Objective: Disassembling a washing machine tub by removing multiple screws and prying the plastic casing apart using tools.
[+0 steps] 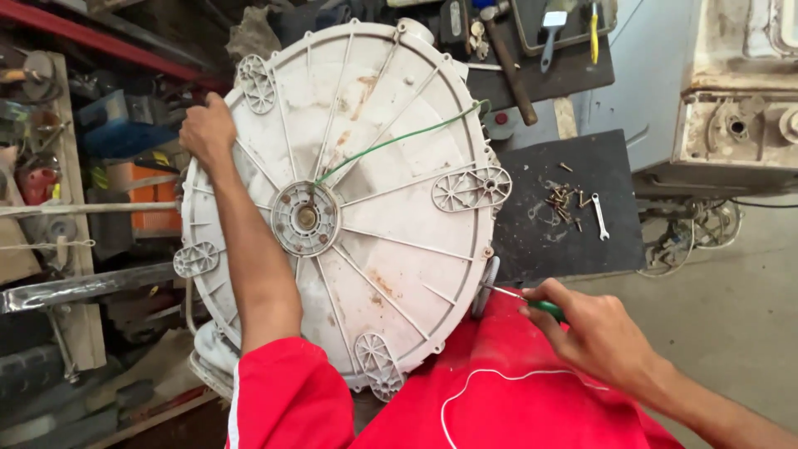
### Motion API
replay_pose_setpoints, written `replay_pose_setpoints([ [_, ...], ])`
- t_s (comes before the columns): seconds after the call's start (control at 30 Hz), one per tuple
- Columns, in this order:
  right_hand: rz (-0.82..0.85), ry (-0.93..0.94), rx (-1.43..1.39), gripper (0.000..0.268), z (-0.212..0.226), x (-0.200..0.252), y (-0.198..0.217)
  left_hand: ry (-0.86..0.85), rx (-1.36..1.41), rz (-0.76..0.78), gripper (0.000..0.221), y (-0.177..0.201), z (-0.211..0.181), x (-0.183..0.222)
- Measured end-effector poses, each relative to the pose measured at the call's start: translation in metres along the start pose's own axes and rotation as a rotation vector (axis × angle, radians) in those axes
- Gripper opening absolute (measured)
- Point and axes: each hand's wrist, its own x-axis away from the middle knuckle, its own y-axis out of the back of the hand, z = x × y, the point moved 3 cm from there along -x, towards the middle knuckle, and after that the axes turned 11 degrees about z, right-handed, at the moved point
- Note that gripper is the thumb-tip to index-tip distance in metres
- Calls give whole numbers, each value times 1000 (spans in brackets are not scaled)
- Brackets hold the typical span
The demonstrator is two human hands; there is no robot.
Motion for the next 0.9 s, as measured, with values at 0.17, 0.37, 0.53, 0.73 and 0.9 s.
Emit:
replay_pose_setpoints([
  [0.17, -199, 419, -144, 14, -87, -43, -67, 10, -56, 31, 65, -5, 6, -7],
  [0.37, -455, 728, -146, 26, -168, -83, -162, 32, -46, 24, 65, 3, -4, 8],
  [0.53, -229, 569, -133, 18, -78, -38, -67, 26, -19, 31, 64, 8, -5, 10],
  [0.73, -6, 101, 249, 15, 3, 7, -17, 20, -31, 44, 66, -4, -10, -2],
  [0.9, 135, -46, 404, 8, 15, 3, -5, 25, -32, 46, 65, 0, -7, 4],
])
